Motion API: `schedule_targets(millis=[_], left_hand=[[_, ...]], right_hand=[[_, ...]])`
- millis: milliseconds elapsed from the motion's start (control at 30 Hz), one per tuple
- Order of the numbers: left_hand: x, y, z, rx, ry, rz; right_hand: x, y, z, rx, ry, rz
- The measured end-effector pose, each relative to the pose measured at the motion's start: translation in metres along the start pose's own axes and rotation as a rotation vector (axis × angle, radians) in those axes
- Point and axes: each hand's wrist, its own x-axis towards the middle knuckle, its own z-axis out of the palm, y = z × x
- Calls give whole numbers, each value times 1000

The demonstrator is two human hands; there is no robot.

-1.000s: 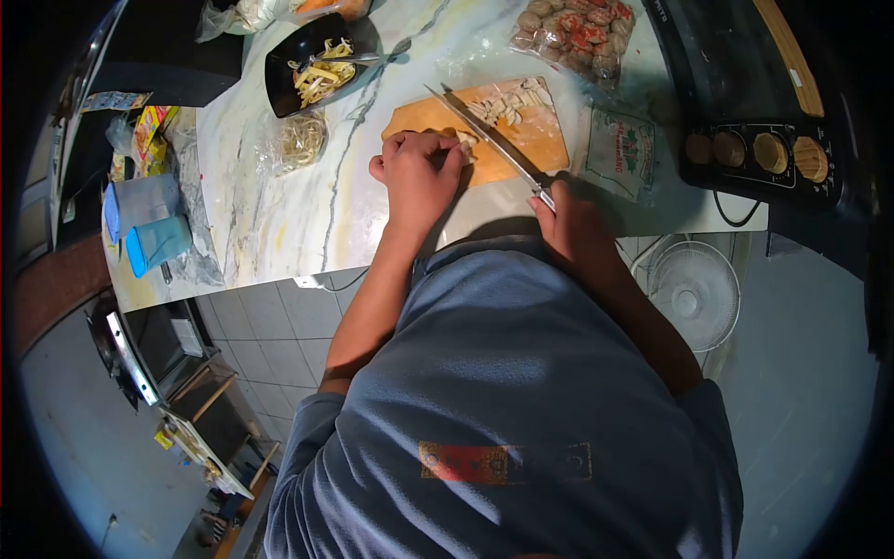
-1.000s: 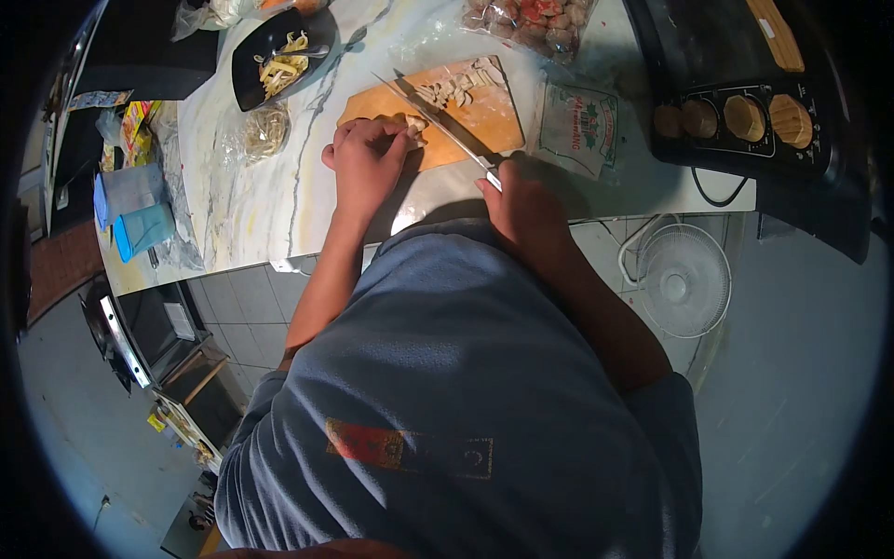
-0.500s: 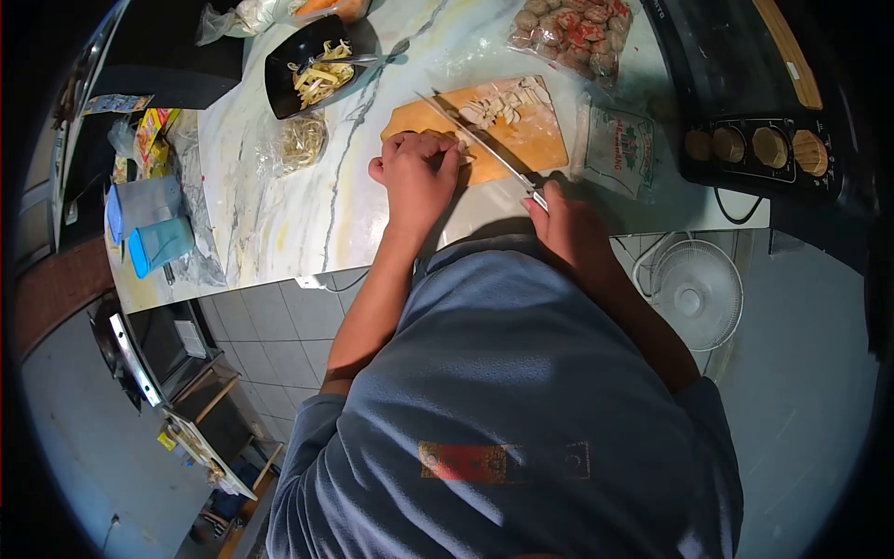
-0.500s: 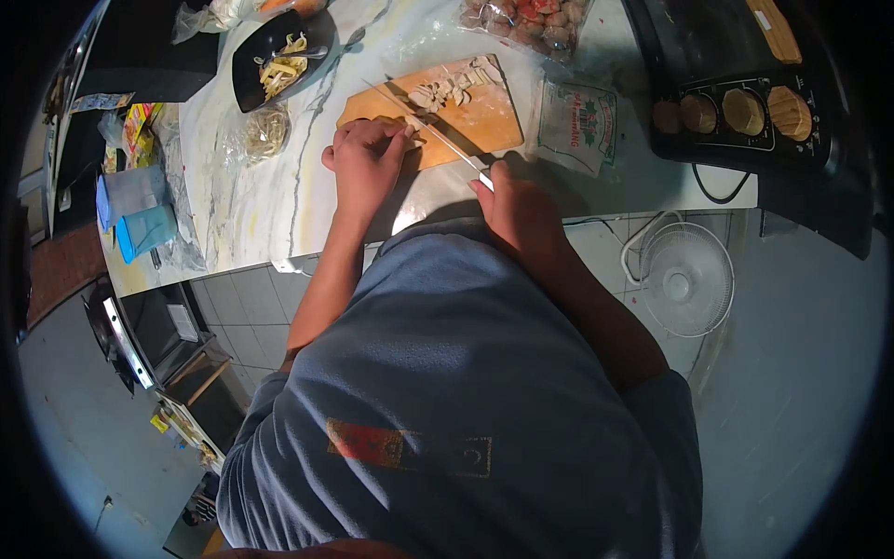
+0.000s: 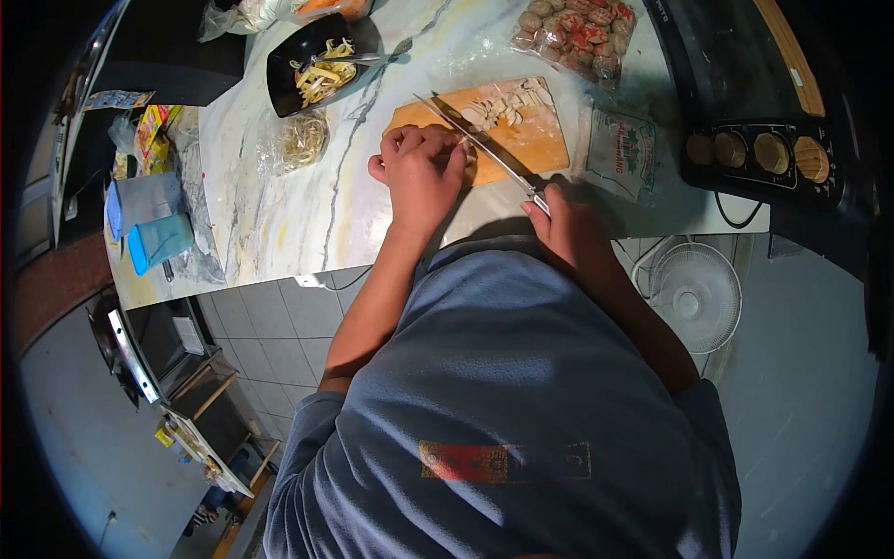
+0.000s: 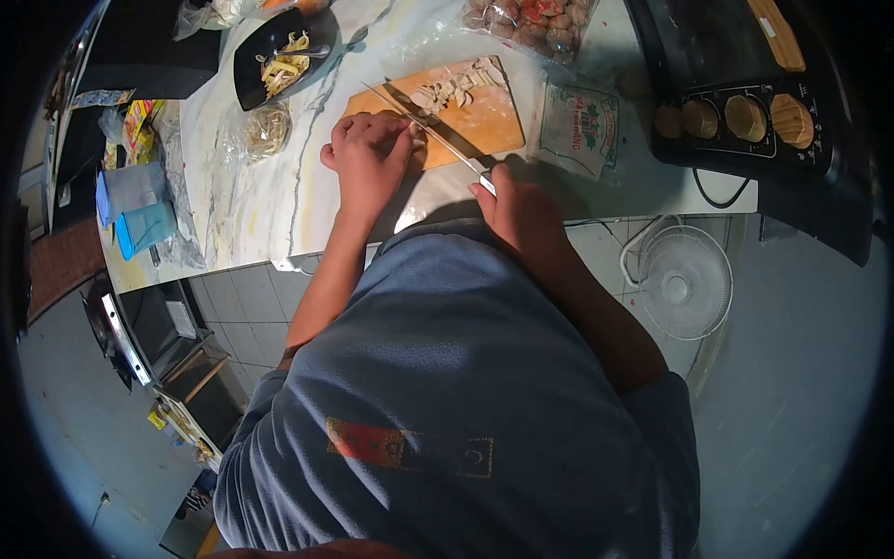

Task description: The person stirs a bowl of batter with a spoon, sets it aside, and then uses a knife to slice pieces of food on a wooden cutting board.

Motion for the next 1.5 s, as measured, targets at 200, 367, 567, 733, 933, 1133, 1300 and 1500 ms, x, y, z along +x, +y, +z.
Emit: schedule_targets(millis=[200, 367, 567, 733, 933, 1133, 1300, 1500], left_hand=[[0, -1, 0, -45, 12, 26], [2, -1, 2, -46, 28, 43], [2, -1, 3, -57, 17, 34], [1, -1, 4, -59, 15, 17], [0, 1, 3, -68, 17, 11], [0, 1, 3, -24, 36, 23], [-1, -1, 5, -17, 47, 41], [-2, -1, 6, -44, 18, 18]], right_hand=[[0, -3, -4, -8, 13, 11], [1, 0, -3, -22, 15, -7], [0, -2, 1, -17, -6, 40], [0, 1, 4, 3, 9, 19], [0, -4, -3, 3, 5, 23], [1, -3, -2, -32, -5, 30], [2, -4, -3, -54, -31, 43], [8, -1, -8, -87, -106, 50]])
